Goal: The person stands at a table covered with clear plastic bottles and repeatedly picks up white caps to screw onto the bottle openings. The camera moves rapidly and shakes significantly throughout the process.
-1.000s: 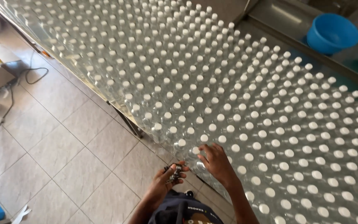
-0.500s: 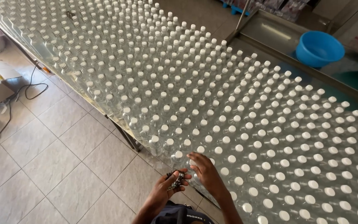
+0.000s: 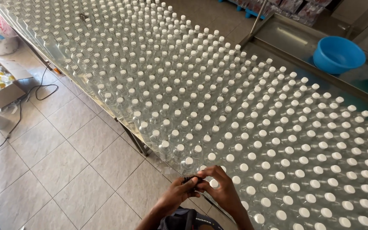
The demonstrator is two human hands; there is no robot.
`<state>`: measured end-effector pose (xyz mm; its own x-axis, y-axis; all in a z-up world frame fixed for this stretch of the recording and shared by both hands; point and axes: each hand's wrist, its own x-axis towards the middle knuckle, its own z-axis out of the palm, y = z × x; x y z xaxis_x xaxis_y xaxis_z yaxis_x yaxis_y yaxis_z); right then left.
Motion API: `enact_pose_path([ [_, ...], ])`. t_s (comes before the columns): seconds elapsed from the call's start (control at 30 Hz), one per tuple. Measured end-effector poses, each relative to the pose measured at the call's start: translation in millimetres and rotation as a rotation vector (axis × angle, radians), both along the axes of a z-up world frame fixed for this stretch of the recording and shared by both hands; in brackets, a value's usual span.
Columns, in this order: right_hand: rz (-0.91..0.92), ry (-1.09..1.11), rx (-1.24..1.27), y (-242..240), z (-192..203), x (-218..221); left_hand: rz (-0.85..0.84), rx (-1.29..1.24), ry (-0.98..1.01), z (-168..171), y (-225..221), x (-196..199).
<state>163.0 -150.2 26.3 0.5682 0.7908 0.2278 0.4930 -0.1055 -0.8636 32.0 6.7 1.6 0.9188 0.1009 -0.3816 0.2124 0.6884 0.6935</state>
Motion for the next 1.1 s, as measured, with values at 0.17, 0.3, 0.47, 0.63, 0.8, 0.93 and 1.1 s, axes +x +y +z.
enact_pose_path([
  [0.17, -0.083, -0.023, 0.015, -1, -9, -2, -0.092, 0.033, 0.027, -1, -1, 9],
  [0.3, -0.286, 0.206, -0.077, -19, -15, -3, -0.133, 0.013, 0.036, -11, -5, 14],
  [0.47, -0.468, 0.432, -0.221, -26, -2, -1, -0.239, 0.043, 0.030, -10, -8, 21],
  [0.63, -0.419, 0.358, -0.237, -34, -9, 8, -0.237, 0.032, 0.023, -1, -6, 19],
  [0.8, -0.258, 0.130, -0.244, -31, -4, 28, -0.145, 0.153, 0.030, 6, 1, 17],
  [0.93, -0.263, 0.044, -0.204, -24, -5, 66, -0.046, 0.044, 0.029, -5, 8, 1],
  [1.1, -0.243, 0.009, -0.143, 5, -24, 107, 0.075, 0.041, 0.148, 16, 15, -15],
])
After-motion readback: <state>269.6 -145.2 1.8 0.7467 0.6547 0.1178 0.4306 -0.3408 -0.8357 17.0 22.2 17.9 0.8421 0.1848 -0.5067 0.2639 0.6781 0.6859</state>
